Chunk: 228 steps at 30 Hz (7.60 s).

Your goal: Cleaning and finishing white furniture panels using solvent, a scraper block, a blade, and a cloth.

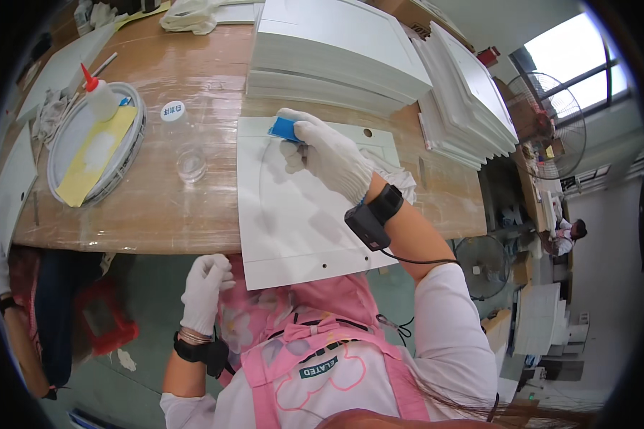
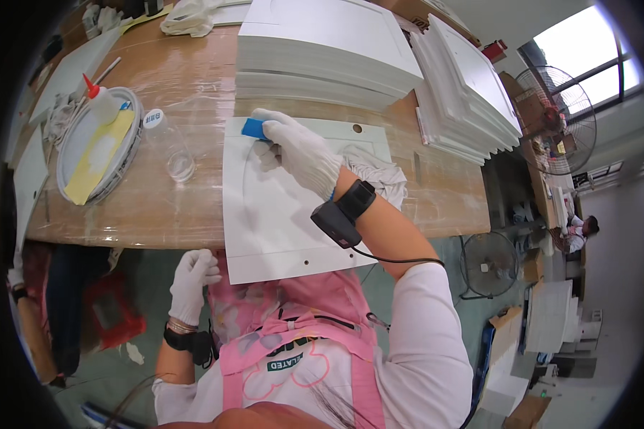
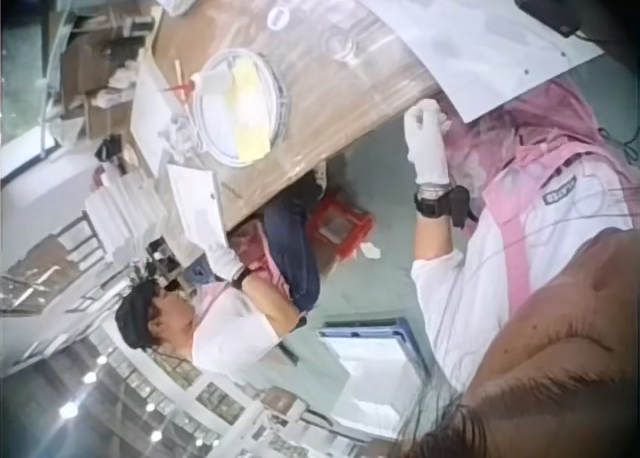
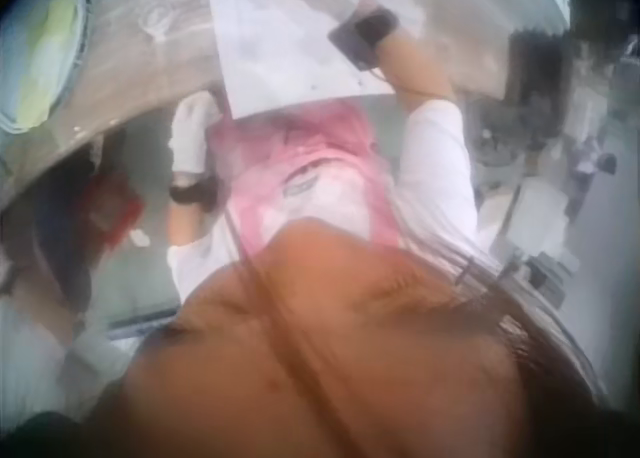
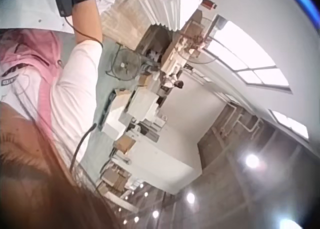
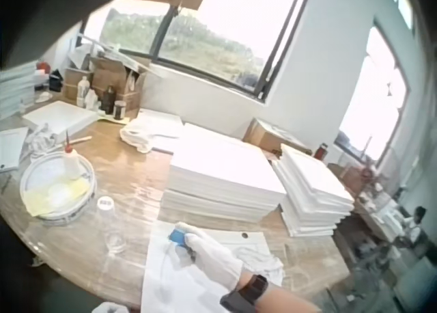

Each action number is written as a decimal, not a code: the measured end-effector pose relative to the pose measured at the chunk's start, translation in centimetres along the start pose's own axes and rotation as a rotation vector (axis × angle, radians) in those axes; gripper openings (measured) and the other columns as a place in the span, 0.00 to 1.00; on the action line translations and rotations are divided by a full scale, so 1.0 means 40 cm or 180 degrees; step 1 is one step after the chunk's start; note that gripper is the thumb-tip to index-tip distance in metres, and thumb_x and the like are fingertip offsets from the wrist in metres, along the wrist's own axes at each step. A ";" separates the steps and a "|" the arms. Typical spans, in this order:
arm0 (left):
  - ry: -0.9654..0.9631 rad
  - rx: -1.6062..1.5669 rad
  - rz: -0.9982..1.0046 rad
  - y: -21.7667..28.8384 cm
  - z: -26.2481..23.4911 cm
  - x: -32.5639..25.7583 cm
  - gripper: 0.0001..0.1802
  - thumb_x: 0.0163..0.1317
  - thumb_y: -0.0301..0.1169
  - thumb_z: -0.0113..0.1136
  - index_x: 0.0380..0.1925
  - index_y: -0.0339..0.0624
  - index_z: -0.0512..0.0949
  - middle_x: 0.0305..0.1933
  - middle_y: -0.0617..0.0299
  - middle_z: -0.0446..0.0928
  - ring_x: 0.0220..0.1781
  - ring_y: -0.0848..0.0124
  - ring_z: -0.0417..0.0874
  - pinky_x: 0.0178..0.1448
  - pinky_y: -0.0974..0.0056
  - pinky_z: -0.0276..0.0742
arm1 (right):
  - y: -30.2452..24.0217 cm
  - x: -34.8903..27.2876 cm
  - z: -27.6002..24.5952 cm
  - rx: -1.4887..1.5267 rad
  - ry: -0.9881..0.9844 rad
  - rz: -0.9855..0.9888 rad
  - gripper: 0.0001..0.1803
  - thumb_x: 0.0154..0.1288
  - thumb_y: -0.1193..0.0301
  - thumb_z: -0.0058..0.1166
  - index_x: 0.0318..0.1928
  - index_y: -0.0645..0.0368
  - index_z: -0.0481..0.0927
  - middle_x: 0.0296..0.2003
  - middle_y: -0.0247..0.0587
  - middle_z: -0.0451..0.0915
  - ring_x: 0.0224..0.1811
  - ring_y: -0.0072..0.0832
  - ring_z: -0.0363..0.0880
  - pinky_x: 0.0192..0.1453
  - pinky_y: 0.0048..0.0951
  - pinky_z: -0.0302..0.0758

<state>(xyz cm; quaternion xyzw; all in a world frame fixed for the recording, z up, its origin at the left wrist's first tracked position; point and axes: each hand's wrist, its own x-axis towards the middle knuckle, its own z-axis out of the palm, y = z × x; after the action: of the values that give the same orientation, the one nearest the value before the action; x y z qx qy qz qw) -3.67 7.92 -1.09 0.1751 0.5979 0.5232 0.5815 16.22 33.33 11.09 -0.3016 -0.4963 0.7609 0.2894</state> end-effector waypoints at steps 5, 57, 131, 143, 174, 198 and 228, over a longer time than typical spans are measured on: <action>-0.0656 0.0307 -0.0477 0.016 0.024 -0.005 0.18 0.72 0.41 0.59 0.46 0.33 0.77 0.42 0.58 0.82 0.39 0.71 0.84 0.45 0.65 0.83 | 0.003 0.018 0.000 -0.1000 0.0453 0.0098 0.27 0.71 0.62 0.53 0.66 0.60 0.70 0.38 0.40 0.77 0.37 0.28 0.75 0.45 0.32 0.78; -0.0880 0.0922 0.0106 0.235 0.304 -0.135 0.33 0.66 0.39 0.65 0.63 0.29 0.65 0.52 0.53 0.75 0.50 0.68 0.83 0.53 0.62 0.84 | 0.101 0.023 0.115 0.0036 0.1372 -0.1519 0.22 0.72 0.66 0.57 0.60 0.66 0.74 0.39 0.31 0.78 0.36 0.15 0.73 0.40 0.21 0.72; -0.1465 0.0180 -0.0182 0.163 0.401 -0.122 0.14 0.67 0.32 0.63 0.47 0.35 0.78 0.40 0.61 0.81 0.39 0.73 0.84 0.45 0.64 0.84 | 0.039 -0.085 0.086 0.1018 0.1342 -0.2327 0.19 0.79 0.65 0.45 0.61 0.63 0.70 0.48 0.42 0.80 0.41 0.25 0.79 0.50 0.28 0.79; -0.1235 -0.1074 -0.0503 0.153 0.305 -0.016 0.21 0.73 0.40 0.56 0.55 0.33 0.74 0.51 0.49 0.79 0.53 0.59 0.82 0.62 0.52 0.80 | 0.065 -0.087 0.003 0.2144 0.1008 -0.1694 0.14 0.75 0.67 0.51 0.53 0.63 0.78 0.39 0.35 0.81 0.39 0.26 0.76 0.46 0.30 0.75; -0.1096 0.0220 -0.0929 0.016 0.047 0.007 0.21 0.73 0.39 0.56 0.55 0.34 0.74 0.50 0.57 0.80 0.49 0.68 0.83 0.55 0.61 0.81 | 0.079 0.046 -0.057 -0.3620 0.1231 -0.1061 0.23 0.71 0.66 0.55 0.63 0.62 0.74 0.47 0.41 0.81 0.45 0.25 0.80 0.51 0.27 0.77; -0.1686 0.0021 -0.1113 0.017 0.042 0.075 0.23 0.69 0.37 0.61 0.54 0.26 0.79 0.47 0.59 0.83 0.46 0.75 0.82 0.52 0.70 0.78 | 0.054 0.115 -0.054 -0.4985 0.0065 -0.1537 0.21 0.62 0.71 0.57 0.57 0.53 0.76 0.51 0.49 0.80 0.52 0.51 0.78 0.55 0.46 0.76; -0.1717 -0.0016 -0.1102 -0.003 0.038 0.078 0.22 0.70 0.41 0.62 0.50 0.31 0.81 0.40 0.67 0.81 0.38 0.82 0.78 0.42 0.74 0.74 | 0.082 0.132 -0.024 -0.5712 0.0120 -0.2105 0.19 0.61 0.69 0.60 0.53 0.49 0.76 0.42 0.40 0.79 0.46 0.43 0.78 0.47 0.43 0.77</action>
<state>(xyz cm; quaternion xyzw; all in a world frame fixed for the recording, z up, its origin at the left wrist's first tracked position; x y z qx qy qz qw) -3.08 11.06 -2.45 0.2018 0.4418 0.3526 0.7999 13.06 36.68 6.83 -0.2677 -0.9499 -0.0284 0.1586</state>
